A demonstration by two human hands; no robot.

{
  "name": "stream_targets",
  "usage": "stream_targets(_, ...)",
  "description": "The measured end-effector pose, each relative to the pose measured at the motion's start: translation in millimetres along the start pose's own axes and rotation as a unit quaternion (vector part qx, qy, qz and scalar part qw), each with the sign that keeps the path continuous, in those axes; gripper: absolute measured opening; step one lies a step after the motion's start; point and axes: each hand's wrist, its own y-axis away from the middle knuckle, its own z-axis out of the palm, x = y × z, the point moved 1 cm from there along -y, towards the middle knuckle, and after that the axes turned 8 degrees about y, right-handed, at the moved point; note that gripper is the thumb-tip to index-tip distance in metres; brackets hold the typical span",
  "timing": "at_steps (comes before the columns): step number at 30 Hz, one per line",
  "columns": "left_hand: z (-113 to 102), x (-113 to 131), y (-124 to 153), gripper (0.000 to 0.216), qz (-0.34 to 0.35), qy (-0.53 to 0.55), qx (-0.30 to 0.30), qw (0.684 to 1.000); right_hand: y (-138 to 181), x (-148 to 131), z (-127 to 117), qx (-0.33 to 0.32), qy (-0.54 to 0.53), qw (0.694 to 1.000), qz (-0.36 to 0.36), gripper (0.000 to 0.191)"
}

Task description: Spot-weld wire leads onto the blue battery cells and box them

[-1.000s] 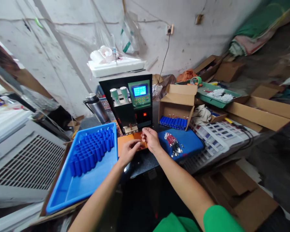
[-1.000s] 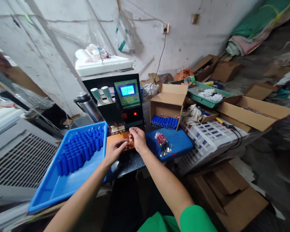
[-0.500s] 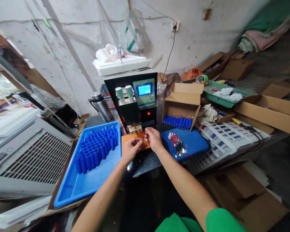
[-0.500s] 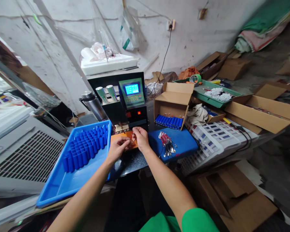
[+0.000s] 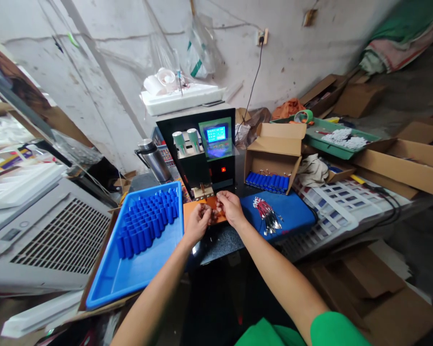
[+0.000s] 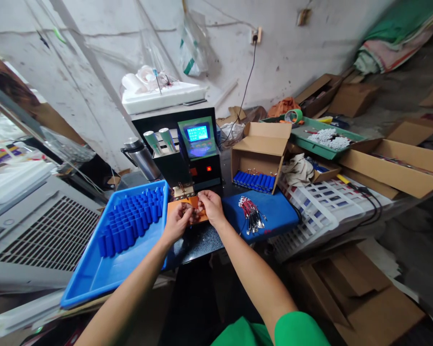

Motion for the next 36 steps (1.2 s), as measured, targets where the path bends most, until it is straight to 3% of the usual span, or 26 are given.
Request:
stream_targets(4, 0, 2, 0, 0.037, -0.022, 0.08, -0.021, 0.996, -2, 3, -1, 0.002, -0.032, 0.999, -0.007, 0.027)
stream_targets(11, -3, -1, 0, 0.047, -0.049, 0.116, -0.032, 0.992, 1, -3, 4, 0.029, -0.058, 0.998, -0.003, 0.029)
stream_targets(18, -3, -1, 0, 0.044, -0.084, 0.113, 0.0, 0.99, 3, 1, 6, 0.019, -0.041, 0.999, -0.017, 0.025)
stream_targets(25, -5, 0, 1, 0.033, -0.035, 0.08, 0.024, 0.996, 6, 1, 2, 0.021, 0.017, 0.999, -0.032, 0.026)
stream_targets(30, -8, 3, 2, 0.03, -0.06, 0.081, 0.046, 0.994, 8, 4, 0, 0.018, 0.066, 0.996, -0.062, 0.027)
stream_targets(33, -10, 6, 2, 0.03, -0.064, 0.085, 0.05, 0.993, 9, 5, -2, -0.007, 0.079, 0.996, -0.043, 0.031)
stream_targets(36, -12, 8, 2, 0.024, -0.04, 0.085, 0.051, 0.994, 11, 3, -3, -0.083, 0.124, 0.989, -0.014, 0.031)
